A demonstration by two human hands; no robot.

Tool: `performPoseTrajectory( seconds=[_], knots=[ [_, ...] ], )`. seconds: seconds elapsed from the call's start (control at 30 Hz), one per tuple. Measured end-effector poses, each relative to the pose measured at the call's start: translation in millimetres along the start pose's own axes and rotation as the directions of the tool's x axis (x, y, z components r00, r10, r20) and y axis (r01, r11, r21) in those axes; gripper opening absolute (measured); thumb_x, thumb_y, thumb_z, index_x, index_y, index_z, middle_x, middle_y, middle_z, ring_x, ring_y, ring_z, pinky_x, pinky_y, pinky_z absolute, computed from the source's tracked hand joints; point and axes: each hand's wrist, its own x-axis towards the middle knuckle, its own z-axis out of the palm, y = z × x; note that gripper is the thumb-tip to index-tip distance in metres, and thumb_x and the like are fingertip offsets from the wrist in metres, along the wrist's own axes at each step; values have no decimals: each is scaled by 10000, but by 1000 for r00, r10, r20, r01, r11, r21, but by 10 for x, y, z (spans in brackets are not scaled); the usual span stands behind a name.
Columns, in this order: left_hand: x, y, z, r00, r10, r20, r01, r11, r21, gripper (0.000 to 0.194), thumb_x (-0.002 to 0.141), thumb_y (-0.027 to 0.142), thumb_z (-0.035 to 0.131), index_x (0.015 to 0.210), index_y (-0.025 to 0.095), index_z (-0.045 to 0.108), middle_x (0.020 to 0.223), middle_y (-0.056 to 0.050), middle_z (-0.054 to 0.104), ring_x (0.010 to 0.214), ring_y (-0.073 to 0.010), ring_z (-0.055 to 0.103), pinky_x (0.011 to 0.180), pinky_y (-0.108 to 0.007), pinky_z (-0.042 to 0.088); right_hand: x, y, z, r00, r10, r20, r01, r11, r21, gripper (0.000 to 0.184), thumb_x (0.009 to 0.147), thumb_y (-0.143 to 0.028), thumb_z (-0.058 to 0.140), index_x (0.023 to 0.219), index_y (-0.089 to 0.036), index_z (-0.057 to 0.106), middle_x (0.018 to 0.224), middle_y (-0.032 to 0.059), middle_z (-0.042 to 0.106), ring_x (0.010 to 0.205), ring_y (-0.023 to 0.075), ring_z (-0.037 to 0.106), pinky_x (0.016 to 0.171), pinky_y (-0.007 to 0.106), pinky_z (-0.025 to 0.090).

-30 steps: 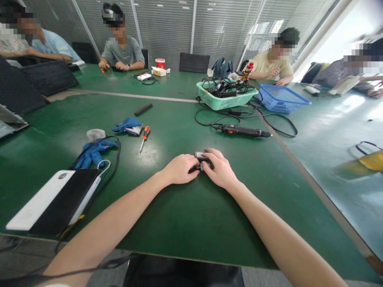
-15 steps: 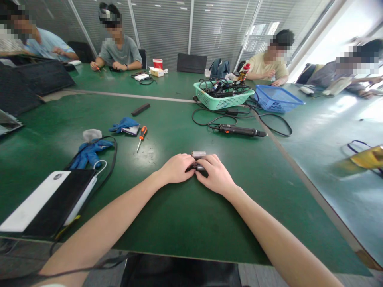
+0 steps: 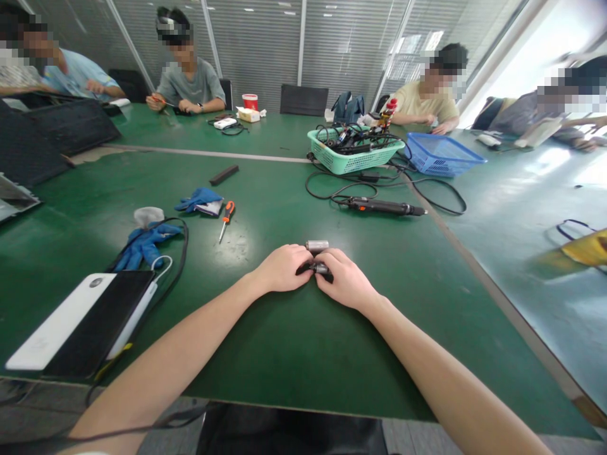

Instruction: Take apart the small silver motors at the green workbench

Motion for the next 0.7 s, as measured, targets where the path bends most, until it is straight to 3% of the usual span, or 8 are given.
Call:
performPoseTrajectory(
  seconds=[0.7],
  knots=[
    [-13, 2, -8, 1000, 13, 11, -13, 1000, 2, 90, 887, 271, 600, 920, 188, 613, 952, -52, 668, 910, -214, 618, 827, -347, 483, 1, -5, 25, 1000, 2, 15, -2, 999, -37, 222, 852, -137, 589, 1055, -225, 592, 1006, 74, 635, 977, 255, 597, 889, 416, 529]
  ],
)
